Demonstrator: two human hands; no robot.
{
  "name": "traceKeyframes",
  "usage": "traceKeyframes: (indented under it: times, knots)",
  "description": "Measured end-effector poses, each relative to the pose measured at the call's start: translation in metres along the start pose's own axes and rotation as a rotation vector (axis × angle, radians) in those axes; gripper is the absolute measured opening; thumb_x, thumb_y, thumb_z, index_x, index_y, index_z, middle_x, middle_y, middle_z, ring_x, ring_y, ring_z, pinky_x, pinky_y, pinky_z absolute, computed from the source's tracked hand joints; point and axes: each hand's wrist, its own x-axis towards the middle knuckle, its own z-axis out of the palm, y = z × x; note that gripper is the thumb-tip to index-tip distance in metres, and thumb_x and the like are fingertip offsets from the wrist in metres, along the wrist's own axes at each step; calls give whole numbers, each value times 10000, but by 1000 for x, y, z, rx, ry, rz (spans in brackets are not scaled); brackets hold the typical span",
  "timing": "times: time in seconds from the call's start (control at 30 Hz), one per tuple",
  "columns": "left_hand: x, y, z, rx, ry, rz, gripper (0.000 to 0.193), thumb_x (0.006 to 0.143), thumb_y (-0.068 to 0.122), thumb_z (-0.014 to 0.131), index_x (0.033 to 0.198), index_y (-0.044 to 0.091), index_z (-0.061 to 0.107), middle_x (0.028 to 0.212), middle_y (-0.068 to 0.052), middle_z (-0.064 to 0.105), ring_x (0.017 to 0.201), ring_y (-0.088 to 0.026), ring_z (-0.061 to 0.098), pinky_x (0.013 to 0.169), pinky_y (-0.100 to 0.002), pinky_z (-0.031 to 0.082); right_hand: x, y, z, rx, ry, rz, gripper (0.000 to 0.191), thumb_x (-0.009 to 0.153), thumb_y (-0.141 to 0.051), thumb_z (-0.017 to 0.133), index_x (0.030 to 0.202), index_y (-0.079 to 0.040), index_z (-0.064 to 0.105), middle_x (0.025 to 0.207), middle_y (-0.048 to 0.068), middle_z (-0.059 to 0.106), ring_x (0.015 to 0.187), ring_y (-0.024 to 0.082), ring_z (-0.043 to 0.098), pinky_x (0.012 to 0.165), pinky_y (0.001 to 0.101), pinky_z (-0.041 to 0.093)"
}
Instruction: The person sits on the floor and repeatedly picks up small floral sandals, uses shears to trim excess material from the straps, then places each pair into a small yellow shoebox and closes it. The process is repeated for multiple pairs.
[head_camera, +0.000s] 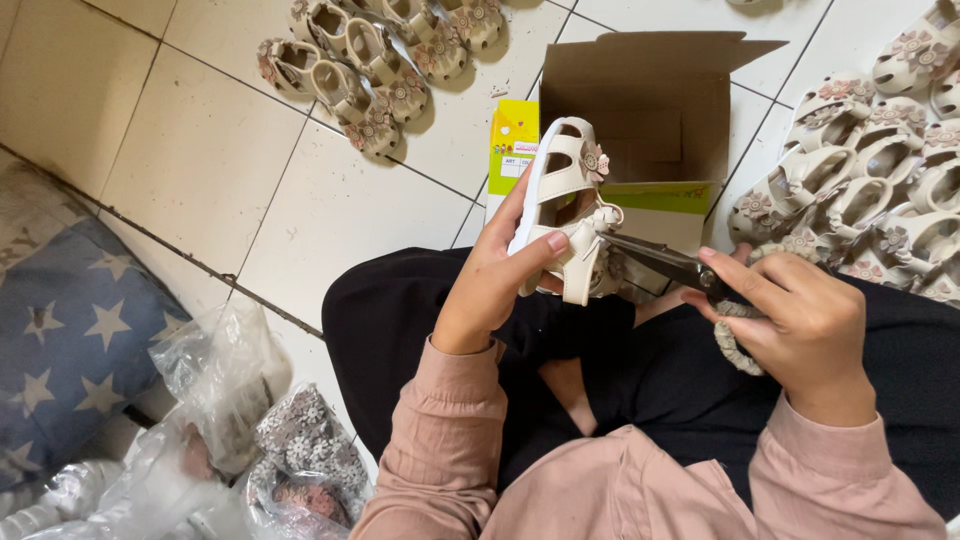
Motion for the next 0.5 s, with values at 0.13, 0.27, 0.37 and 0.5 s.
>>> traceKeyframes:
  times: [0.13, 0.27, 0.37, 0.5]
  knots:
    - [0, 0, 1, 12, 20, -7, 858, 913, 153, 674, 1660, 114, 253, 1397, -135, 574, 1065, -183, 654, 691, -307, 623, 5, -5, -2, 31, 21, -44, 556, 649, -202, 897, 1181, -99, 772, 775, 75, 572, 685, 207, 589, 595, 325, 490]
    - [0, 1, 2, 38, 21, 2, 858, 909, 145, 669, 1659, 119, 252, 1393, -139, 576, 1061, -177, 656, 683, -303, 623, 7, -11, -4, 335, 10, 231, 576, 688, -161, 926, 1231, -90, 745, 795, 43, 577, 651, 141, 537, 562, 270, 450]
    - [-2, 3, 3, 34, 11, 20, 863, 917, 141, 668, 1668, 119, 244, 1402, -145, 576, 1062, -177, 652, 698, -298, 620, 8, -13, -5, 269, 13, 172, 579, 679, -149, 911, 1235, -104, 755, 852, 51, 587, 696, 154, 580, 631, 288, 479]
    - [-3, 3, 5, 52, 23, 30, 861, 919, 130, 670, 1664, 108, 239, 1416, -131, 561, 1075, -170, 642, 707, -293, 624, 7, -10, -3, 157, -36, 107, 582, 632, -154, 918, 1191, -90, 770, 814, 69, 599, 703, 189, 584, 611, 308, 484]
